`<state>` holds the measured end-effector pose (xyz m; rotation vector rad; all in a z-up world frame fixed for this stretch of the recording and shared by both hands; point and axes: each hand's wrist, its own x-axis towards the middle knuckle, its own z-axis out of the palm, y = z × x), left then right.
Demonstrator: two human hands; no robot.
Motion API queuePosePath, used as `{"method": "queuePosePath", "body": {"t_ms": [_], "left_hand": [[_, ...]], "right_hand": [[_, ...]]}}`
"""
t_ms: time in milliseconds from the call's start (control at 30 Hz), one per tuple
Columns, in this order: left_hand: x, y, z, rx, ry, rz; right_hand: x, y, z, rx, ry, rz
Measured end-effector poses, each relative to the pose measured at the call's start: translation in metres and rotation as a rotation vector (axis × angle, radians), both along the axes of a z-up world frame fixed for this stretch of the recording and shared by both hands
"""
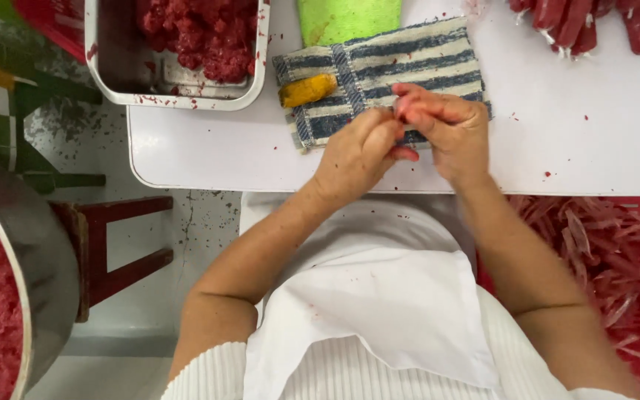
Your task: Manually twisting and tying sausage links from a large casing filled with meat on a production table.
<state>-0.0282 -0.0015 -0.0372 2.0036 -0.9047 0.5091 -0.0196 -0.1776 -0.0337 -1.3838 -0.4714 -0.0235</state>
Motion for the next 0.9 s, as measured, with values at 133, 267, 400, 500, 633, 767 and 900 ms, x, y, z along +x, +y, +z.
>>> {"method": "queuePosePath", "body": {"t_ms": [133, 267, 400, 500, 633, 767, 900], "left_hand": [[-0.009, -0.001, -0.025, -0.154, 0.313, 0.123], [0.015, 0.0, -0.006, -0.616, 0.62, -0.022], [0.05, -0.017, 0.008, -0.455, 0.257, 0.012], [0.062, -0.013, 0.022, -0.38, 0.106, -0.094], [0.041, -0.006, 0.055, -0.239, 0.099, -0.358], [0.057, -0.038, 0.059, 0.114, -0.308, -0.374], [0.084, -0.119, 0.05, 0.204, -0.025, -0.647]], "right_hand": [[0.008, 0.023, -0.006, 0.151, 0.023, -0.371], [0.017, 0.028, 0.001, 0.175, -0.024, -0.328], [0.023, 0.016, -0.017, 0.098, -0.11, -0.33], [0.022, 0.013, 0.01, -0.184, -0.131, -0.481], [-0.015, -0.016, 0.001, -0.504, -0.33, -0.309], [-0.075, -0.063, 0.041, -0.481, -0.01, -0.101], [-0.137, -0.15, 0.056, -1.104, 0.378, 0.037]]}}
